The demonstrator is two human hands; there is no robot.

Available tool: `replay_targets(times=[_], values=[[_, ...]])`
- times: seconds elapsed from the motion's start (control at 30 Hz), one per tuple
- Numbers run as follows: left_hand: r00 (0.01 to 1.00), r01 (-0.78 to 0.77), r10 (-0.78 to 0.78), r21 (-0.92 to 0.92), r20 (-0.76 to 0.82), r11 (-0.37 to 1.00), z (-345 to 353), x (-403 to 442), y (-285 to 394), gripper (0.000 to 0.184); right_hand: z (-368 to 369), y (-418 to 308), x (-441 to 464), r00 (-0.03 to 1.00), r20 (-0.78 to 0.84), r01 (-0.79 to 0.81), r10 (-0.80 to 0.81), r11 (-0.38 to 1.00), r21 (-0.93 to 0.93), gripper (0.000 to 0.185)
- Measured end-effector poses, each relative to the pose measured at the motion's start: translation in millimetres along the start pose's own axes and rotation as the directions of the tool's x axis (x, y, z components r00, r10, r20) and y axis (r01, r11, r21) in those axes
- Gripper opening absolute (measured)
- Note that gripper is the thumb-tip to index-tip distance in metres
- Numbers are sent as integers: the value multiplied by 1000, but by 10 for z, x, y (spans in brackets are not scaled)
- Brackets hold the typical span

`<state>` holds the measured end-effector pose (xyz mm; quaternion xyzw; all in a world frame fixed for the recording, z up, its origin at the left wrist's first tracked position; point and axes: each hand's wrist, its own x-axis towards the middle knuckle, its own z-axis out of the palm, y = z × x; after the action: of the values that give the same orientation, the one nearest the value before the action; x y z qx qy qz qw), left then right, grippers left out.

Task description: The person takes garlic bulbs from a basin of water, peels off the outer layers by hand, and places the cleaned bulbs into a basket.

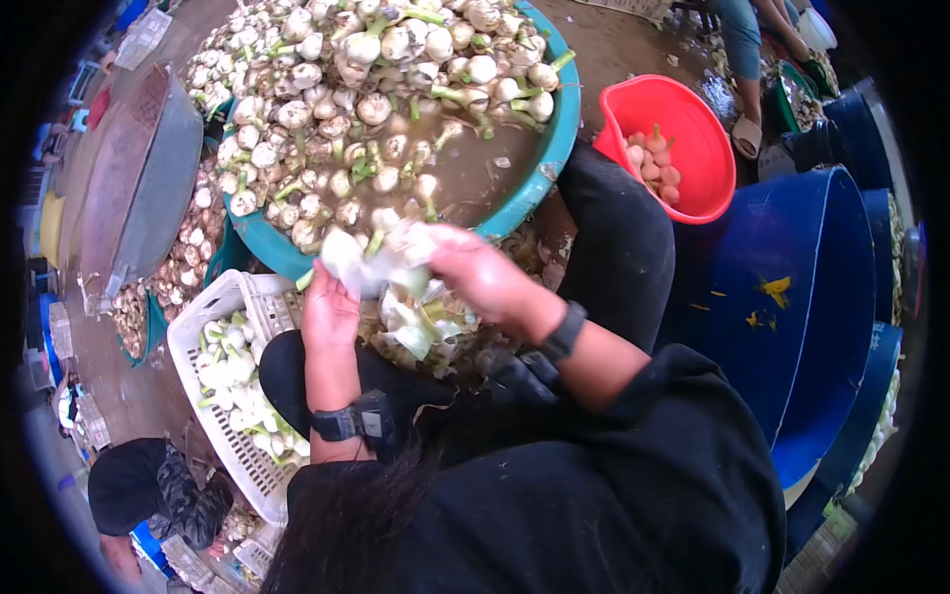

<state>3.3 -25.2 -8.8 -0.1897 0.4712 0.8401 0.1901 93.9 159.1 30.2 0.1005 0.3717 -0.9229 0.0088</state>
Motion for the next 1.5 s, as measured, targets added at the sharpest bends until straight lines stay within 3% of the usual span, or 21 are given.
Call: replay_targets(times=[0.1, 0.17, 0.23, 0.3, 0.37, 0.43, 0.5, 0.57, 0.63, 0.7, 0.77, 0.8, 0.87, 0.97, 1.03, 1.1, 1.17, 1.23, 1.3, 1.37, 1.5], values=[[981, 187, -193, -242, -3, 952, -450, 208, 70, 34, -358, -373, 27, 906, 288, 270, -311, 947, 173, 30], [974, 27, -44, -79, -222, 997, -122, 28, 193, 26, -374, -567, -19, 941, 311, 279, -134, 828, -487, 38], [965, -191, 210, 134, -154, 973, 19, -31, 148, 22, -199, -258, 63, 957, 288, 282, -12, 250, -926, 48], [903, -397, 428, 309, -36, 864, 116, -103, 105, 18, -1, -35, 149, 982, 158, 179, -101, 257, -950, 52], [866, -499, 444, 473, 231, 726, 160, -208, 95, 14, 197, 29, 299, 995, -11, -93, 104, 830, -550, 36], [805, -590, 482, 542, 345, 598, 188, -217, 44, 14, 210, 131, 414, 992, -35, -123, 122, 868, -482, 29], [906, -408, 424, 322, 25, 854, 144, -144, -14, 16, 199, 148, 415, 988, -49, -152, 144, 901, -406, 23], [971, -114, 124, 60, -205, 992, 164, -124, 128, 21, 85, 54, 237, 857, 461, 497, -230, 606, -621, 15], [996, 7, -18, -126, -92, 992, -132, 19, 129, 23, -41, 27, 90, 951, 255, 285, -173, 809, -515, 9], [994, 27, -44, -168, -98, 985, -215, 33, 146, 23, -272, -39, 51, 997, -72, 36, -43, 995, -91, 10], [994, 44, -65, -210, -92, 977, -150, 12, 159, 23, -453, 13, 86, 977, 211, 165, -11, 660, -733, 23], [992, -11, -7, -139, -122, 990, -87, -20, 151, 23, -286, 17, 66, 952, 288, 236, 107, 346, -908, 39], [979, -78, 78, 8, -188, 997, 128, -128, 149, 21, 90, 24, 76, 970, 207, 193, 126, 112, -975, 55], [961, -137, 176, 187, -211, 973, 285, -243, 96, 20, 344, 336, 300, 973, 196, 213, -119, 156, -964, 41], [961, -133, 166, 156, -220, 979, 223, -234, 160, 20, 403, 270, 329, 943, 297, 77, 150, 770, -633, 39], [931, -312, 347, 250, -113, 917, 78, -195, 246, 20, 252, 192, 337, 858, 395, -268, 329, 942, -202, 38], [886, -414, 455, 284, -91, 865, 56, -222, 291, 16, 221, 183, 354, 913, 317, -91, 258, 884, -458, 30], [693, -640, 669, 657, 269, 399, 67, -241, 276, 13, 248, 216, 394, 921, 260, 377, -290, 492, -785, 22], [576, -710, 726, 671, 376, 216, 137, -247, 219, 13, 323, 138, 369, 948, 61, 240, -314, 573, -784, 18], [355, -692, 682, 670, 640, -269, 224, -326, 228, 13, 418, 56, 378, 950, 95, 242, -298, 508, -827, 16], [293, -675, 602, 607, 743, -420, 217, -366, 193, 13, 530, 74, 405, 911, 155, 239, -383, 180, -954, 17]])
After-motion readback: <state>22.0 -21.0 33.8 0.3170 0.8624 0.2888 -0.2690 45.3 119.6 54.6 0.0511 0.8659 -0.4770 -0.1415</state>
